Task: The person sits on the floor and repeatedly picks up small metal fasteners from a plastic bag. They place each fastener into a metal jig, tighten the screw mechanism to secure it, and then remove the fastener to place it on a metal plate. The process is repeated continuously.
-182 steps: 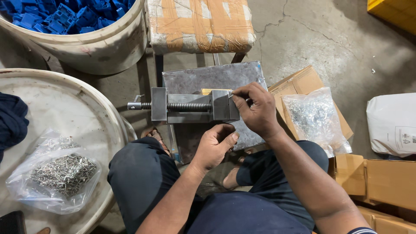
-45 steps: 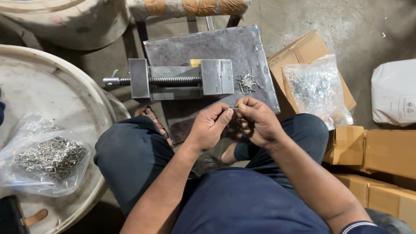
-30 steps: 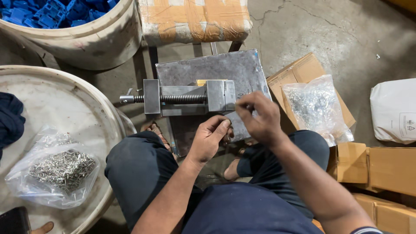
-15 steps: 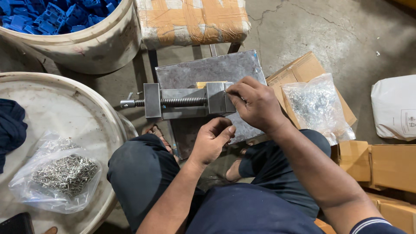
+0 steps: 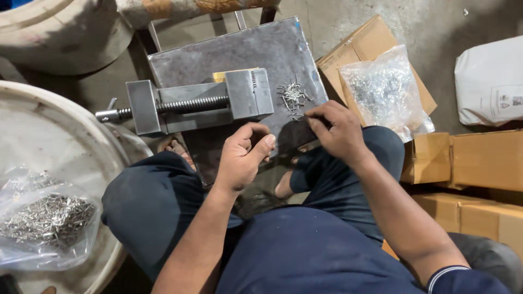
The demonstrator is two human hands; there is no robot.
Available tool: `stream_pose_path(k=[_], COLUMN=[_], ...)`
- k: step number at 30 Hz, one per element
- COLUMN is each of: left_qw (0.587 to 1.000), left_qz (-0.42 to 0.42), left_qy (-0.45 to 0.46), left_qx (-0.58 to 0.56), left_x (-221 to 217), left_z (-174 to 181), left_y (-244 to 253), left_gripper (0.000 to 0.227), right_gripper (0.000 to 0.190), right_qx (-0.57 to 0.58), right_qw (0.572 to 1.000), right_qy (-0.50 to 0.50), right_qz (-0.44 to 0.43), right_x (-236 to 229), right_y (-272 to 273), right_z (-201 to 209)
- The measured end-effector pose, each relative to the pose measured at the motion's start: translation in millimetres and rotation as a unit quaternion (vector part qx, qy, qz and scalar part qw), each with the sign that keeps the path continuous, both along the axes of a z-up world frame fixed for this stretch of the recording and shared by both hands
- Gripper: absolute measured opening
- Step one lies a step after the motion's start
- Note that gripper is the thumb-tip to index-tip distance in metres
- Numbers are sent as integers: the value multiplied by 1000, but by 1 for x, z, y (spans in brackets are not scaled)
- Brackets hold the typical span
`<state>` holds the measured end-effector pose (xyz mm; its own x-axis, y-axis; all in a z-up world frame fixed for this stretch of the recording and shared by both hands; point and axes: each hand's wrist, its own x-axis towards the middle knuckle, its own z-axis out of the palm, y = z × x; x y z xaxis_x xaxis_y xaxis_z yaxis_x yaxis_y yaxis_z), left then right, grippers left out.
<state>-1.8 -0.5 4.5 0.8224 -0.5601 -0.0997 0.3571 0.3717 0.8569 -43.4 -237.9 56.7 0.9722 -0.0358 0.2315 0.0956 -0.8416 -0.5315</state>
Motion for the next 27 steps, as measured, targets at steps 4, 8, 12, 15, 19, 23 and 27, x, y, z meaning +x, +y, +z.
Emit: stream_pose_path(k=[4, 8, 12, 15, 19, 23, 27], left_qw=[1000, 1000, 1000, 1000, 1000, 1000, 1000], left_qz=[-3, -6, -7, -7, -8, -5, -8], left_qy=[-7, 7, 14, 4, 4, -4, 0], left_qx=[20, 23, 17, 15, 17, 31, 24], left_x=[0, 0, 1, 1, 1, 0, 1], left_z=[5, 6, 5, 4, 5, 7, 7], left_y=[0, 3, 3, 2, 2, 2, 2], left_gripper=[17, 18, 18, 18, 18, 18, 18], right_gripper=[17, 23, 42, 46, 50, 39, 18], right_qx=[3, -17, -33, -69, -97, -91, -78], right_qw=[1000, 997, 992, 988, 981, 981, 988], right_qy=[16, 35, 91, 91, 127, 133, 86], right_qz=[18, 59, 83, 102, 114, 109, 102], right_x=[-4, 9, 16, 17, 23, 26, 24], right_y=[-3, -5, -7, -8, -7, -7, -4], right_z=[-4, 0, 5, 8, 9, 10, 7])
